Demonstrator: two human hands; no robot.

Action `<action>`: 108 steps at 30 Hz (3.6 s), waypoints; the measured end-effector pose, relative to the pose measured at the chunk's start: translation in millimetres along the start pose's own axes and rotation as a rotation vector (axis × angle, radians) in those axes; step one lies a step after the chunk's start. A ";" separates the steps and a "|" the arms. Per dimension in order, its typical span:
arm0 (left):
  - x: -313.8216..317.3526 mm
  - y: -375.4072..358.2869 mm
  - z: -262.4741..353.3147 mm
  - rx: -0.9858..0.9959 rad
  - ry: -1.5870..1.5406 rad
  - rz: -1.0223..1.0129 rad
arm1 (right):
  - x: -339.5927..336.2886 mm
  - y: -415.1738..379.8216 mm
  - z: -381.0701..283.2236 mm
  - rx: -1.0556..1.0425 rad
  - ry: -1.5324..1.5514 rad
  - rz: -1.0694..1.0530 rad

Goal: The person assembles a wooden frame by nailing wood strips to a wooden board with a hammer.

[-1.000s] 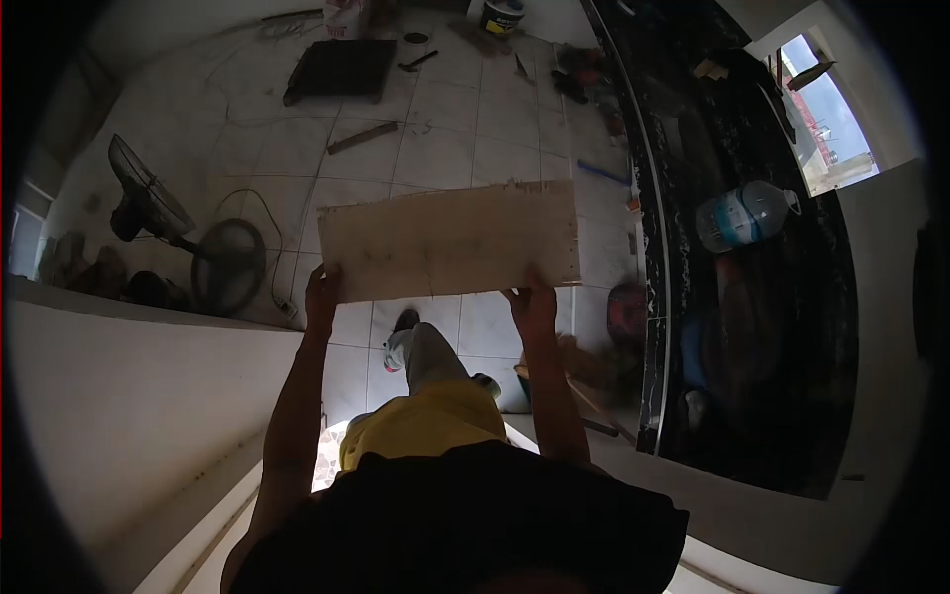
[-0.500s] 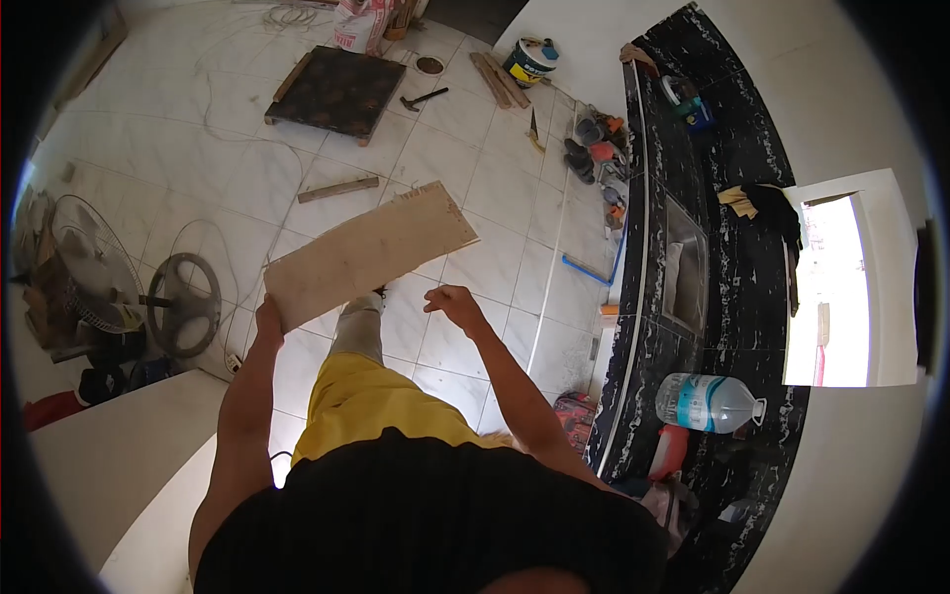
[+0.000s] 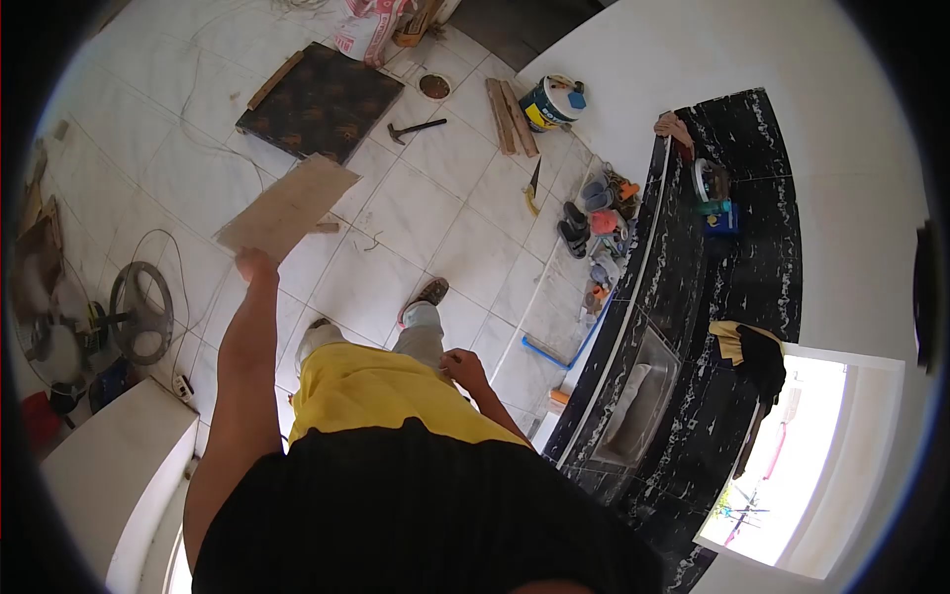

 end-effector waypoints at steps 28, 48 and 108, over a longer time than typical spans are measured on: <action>322.8 -231.7 139.6 0.429 0.523 -1.040 | -294.5 316.0 -356.2 -0.465 -0.980 -0.480; 412.9 -390.3 46.7 -0.091 0.042 -1.609 | -295.2 439.4 -337.4 0.536 -1.494 -1.753; 655.1 183.0 -124.3 0.823 0.786 -0.073 | 16.4 1118.6 -629.8 -1.436 -1.074 0.012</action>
Point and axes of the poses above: each hand's wrist, its own y-axis towards the middle knuckle, its own x-axis out of the palm, z = x × y, the point moved 7 cm from there along y, towards the middle knuckle, and after that the axes turned 11 degrees about x, right-handed, at the moved point
